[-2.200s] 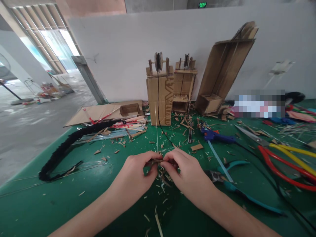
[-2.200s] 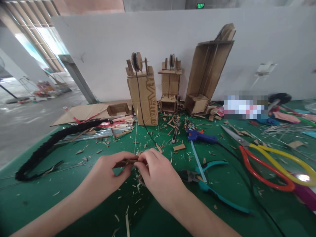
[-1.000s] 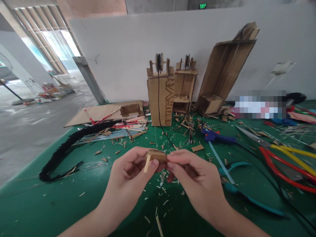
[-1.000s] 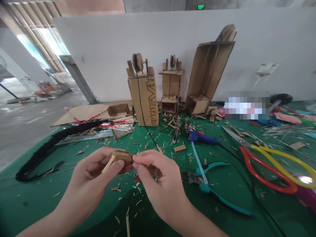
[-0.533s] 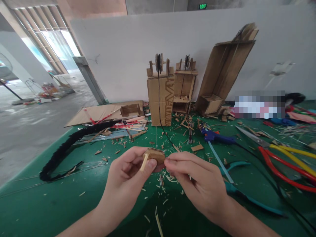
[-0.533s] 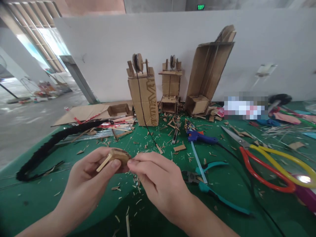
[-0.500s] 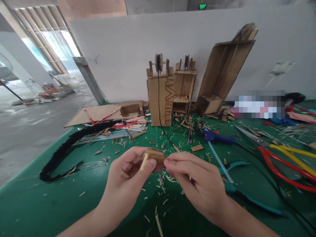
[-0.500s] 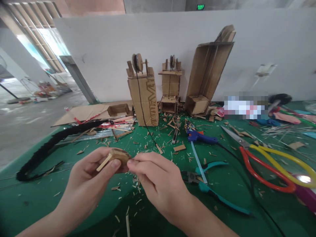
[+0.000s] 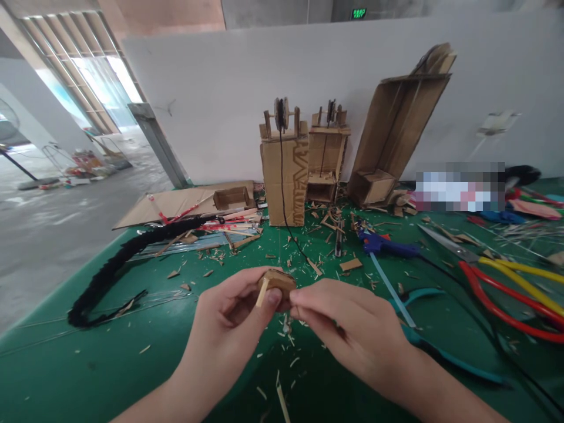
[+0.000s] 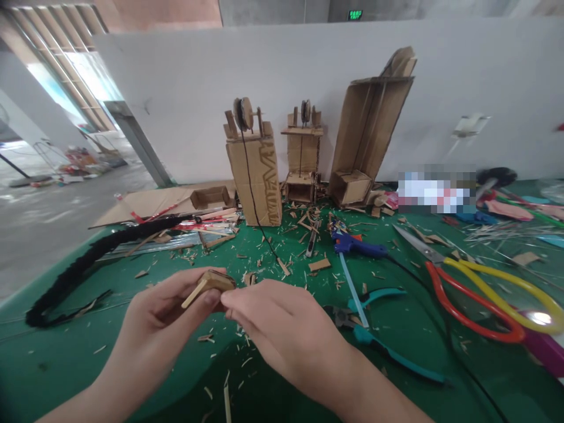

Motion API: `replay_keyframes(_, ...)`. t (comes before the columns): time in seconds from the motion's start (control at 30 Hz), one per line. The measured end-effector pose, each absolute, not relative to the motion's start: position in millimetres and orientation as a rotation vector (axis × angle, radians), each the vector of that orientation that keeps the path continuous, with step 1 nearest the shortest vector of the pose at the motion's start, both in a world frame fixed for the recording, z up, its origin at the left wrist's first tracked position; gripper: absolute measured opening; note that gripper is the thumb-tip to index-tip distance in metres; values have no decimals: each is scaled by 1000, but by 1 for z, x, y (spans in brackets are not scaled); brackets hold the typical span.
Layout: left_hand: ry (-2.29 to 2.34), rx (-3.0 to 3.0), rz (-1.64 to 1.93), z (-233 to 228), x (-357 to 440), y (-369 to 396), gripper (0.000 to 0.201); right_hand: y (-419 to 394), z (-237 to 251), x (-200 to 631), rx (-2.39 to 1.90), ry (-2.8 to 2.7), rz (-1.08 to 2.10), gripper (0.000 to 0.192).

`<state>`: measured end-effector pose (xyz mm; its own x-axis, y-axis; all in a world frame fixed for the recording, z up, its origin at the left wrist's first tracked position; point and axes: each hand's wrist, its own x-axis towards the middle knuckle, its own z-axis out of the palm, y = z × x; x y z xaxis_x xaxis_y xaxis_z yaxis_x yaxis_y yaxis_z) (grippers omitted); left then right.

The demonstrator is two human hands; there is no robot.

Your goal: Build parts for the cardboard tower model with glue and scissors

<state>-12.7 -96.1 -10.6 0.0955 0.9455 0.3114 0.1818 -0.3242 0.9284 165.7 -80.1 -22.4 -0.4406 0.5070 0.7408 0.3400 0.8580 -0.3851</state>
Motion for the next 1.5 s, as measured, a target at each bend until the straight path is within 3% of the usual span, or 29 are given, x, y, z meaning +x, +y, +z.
replay_keyframes(0.23, 1110, 1611, 1280, -10, -13, -92, 13, -78, -15, 167, -715, -2041, 604, 14)
replay_keyframes(0.47, 1075, 1553, 1266, -12, -14, -94, 12, -76, -16, 168, -549, -2051, 571, 19)
replay_keyframes(0.8, 1066, 1585, 1307, -12, -10, -98, 12, -80, -12, 166, -660, -2043, 605, 10)
replay_keyframes(1.07, 1144, 1636, 1410, -10, -5, -100, 13, -88, -23, 149, -567, -1471, 1362, 8)
replay_keyframes(1.5, 1080, 1639, 1418, -11, -10, -100, 15, -82, -23, 157, -532, -1640, 1291, 11)
